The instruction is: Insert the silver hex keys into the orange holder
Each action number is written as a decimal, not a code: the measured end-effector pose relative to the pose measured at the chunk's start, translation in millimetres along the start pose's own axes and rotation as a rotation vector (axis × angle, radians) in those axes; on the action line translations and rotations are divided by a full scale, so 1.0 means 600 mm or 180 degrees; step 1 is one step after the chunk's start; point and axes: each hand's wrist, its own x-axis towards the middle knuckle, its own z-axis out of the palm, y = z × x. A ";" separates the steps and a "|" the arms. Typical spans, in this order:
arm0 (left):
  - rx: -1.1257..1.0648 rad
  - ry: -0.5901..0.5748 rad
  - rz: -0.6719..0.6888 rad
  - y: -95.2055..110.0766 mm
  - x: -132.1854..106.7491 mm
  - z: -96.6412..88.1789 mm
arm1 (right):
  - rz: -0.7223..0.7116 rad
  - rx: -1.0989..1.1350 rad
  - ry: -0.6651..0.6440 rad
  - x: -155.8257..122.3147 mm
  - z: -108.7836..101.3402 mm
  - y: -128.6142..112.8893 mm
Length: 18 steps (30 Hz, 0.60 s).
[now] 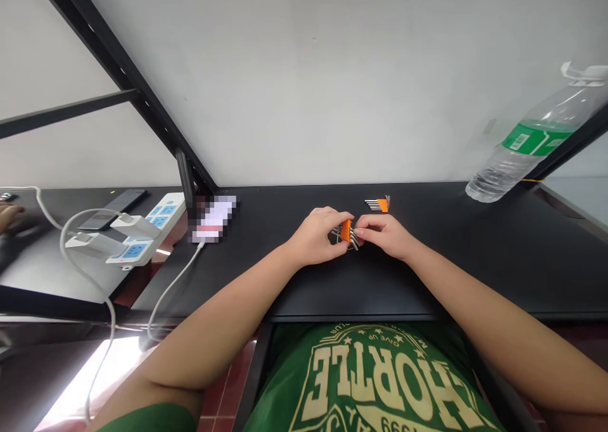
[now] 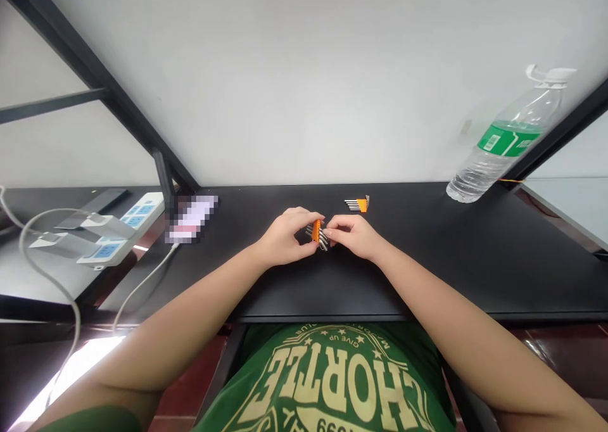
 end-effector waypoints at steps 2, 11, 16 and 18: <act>0.0037 0.0036 -0.0039 -0.001 0.000 -0.001 | 0.0023 -0.0142 -0.0017 0.001 -0.001 0.003; -0.0042 0.0573 -0.0563 -0.008 0.002 -0.008 | -0.0561 -0.2458 -0.0290 0.005 0.012 0.025; 0.0054 0.0564 -0.0499 -0.006 0.002 -0.006 | -0.0326 -0.3240 -0.0485 0.007 0.022 0.005; 0.0069 0.0557 -0.0503 -0.006 0.002 -0.005 | -0.0013 -0.3432 -0.0538 0.004 0.022 -0.011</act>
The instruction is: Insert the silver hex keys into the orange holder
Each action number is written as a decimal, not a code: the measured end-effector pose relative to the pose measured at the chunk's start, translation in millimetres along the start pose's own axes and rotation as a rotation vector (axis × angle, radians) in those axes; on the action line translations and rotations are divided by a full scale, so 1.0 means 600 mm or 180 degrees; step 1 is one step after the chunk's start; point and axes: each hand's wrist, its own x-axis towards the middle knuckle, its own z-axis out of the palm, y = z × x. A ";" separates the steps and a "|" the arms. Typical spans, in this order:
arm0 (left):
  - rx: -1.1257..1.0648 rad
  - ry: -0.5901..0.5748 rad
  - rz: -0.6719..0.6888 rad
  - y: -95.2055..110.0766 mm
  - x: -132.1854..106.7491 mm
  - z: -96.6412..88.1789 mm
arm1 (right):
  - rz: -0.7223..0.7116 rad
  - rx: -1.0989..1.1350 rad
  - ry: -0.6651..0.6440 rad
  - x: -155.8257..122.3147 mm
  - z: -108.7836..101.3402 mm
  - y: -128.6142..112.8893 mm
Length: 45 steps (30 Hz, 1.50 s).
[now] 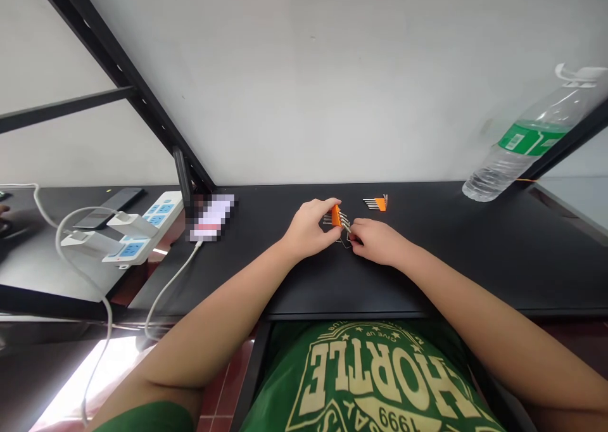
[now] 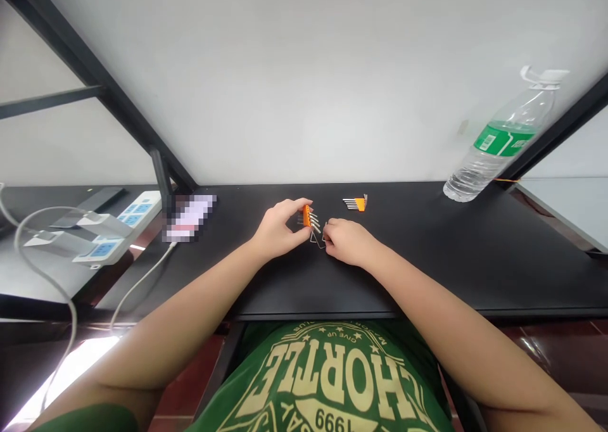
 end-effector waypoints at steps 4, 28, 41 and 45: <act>-0.0022 -0.0087 -0.0058 -0.005 0.000 0.002 | 0.0416 -0.0181 -0.0335 -0.011 -0.020 -0.001; 0.0042 -0.0782 0.0204 -0.006 0.006 0.003 | -0.0799 0.3036 0.1000 -0.021 -0.029 0.020; 0.0116 -0.0856 0.0271 -0.005 0.006 0.004 | -0.0618 0.2742 0.0918 -0.024 -0.037 0.015; 0.0161 -0.0880 0.0296 -0.009 0.005 0.004 | -0.0654 0.2312 0.0985 -0.023 -0.040 0.018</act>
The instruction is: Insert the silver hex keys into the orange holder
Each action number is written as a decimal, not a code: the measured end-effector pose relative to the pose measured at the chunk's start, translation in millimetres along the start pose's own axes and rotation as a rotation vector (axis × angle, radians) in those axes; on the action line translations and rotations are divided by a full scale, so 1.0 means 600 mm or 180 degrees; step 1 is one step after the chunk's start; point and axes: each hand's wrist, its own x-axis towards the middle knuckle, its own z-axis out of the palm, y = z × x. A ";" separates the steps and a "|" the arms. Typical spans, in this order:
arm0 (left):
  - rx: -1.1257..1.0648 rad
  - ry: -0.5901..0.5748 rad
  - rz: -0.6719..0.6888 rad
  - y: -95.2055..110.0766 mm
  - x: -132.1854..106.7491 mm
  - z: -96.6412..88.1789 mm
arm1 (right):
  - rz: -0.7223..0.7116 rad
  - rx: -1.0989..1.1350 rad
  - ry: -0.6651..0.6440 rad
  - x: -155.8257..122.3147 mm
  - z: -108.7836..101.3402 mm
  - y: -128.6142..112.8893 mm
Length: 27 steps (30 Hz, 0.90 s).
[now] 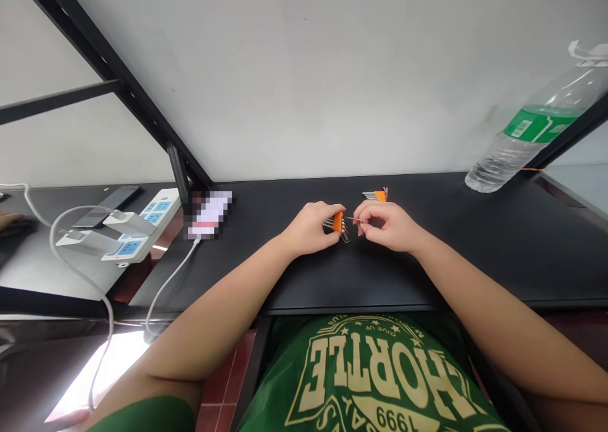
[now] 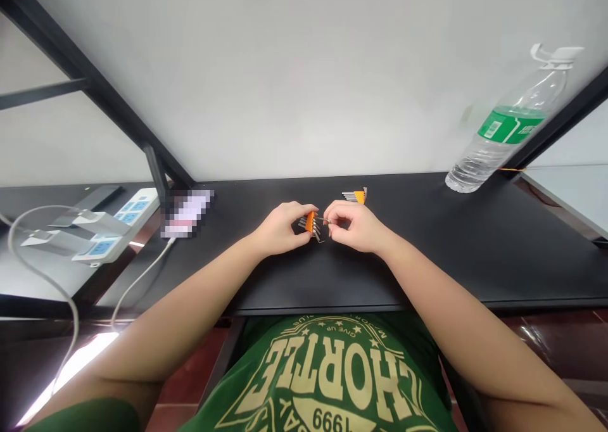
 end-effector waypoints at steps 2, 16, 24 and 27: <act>0.0042 -0.0019 0.0032 -0.003 -0.001 0.000 | -0.0139 -0.0392 -0.0027 -0.001 -0.002 0.001; 0.0080 -0.0012 0.0220 0.002 -0.004 0.006 | -0.0292 -0.1854 -0.0417 -0.008 0.007 0.012; 0.0046 0.0162 0.0153 -0.004 -0.003 0.001 | 0.0000 -0.1315 -0.0474 0.004 0.023 0.025; 0.0038 0.0457 0.0000 -0.003 -0.002 -0.006 | 0.0088 -0.1530 -0.0580 0.001 0.036 0.027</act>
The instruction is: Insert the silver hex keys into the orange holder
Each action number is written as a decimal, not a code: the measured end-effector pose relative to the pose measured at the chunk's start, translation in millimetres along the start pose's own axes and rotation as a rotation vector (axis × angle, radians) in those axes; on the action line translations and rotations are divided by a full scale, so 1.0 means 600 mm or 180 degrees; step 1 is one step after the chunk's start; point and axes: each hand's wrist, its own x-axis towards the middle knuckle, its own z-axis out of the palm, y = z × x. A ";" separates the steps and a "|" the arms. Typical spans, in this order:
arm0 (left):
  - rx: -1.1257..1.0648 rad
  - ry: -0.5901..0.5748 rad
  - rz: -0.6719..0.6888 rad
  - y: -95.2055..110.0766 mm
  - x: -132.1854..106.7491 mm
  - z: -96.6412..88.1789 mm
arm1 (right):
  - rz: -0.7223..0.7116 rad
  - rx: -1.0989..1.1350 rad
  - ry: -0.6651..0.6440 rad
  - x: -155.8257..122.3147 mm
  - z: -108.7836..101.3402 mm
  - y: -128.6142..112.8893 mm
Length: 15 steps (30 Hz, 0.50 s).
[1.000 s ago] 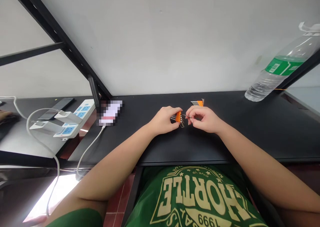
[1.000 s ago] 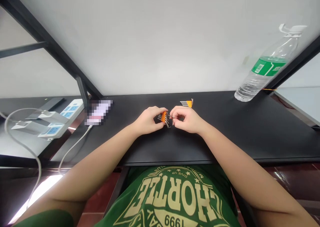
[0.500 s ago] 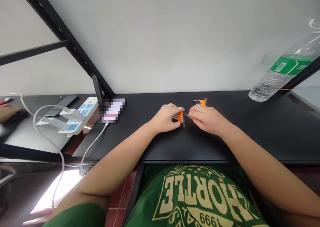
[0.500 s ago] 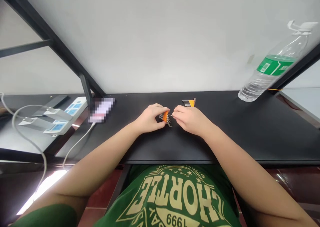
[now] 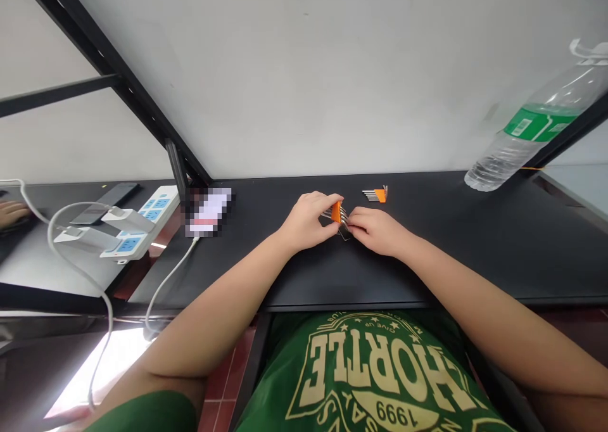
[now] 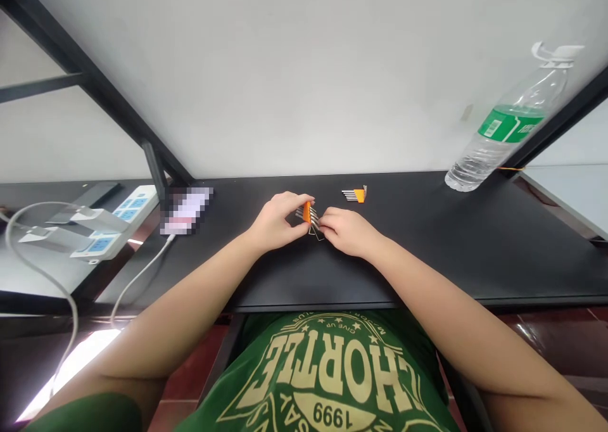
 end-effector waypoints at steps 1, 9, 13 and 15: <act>-0.0001 0.0133 -0.0050 0.001 0.001 -0.002 | -0.0014 -0.0067 0.0009 0.000 0.005 -0.003; -0.0048 0.0644 -0.0321 0.001 0.001 -0.004 | -0.0222 -0.0910 -0.0130 0.006 0.027 -0.027; -0.0123 0.0617 -0.0343 0.002 0.000 -0.003 | -0.0572 -0.1022 -0.0286 -0.003 0.023 -0.043; -0.0181 0.0648 -0.0315 0.002 0.000 -0.002 | -0.0618 -0.1132 -0.0365 -0.007 0.024 -0.054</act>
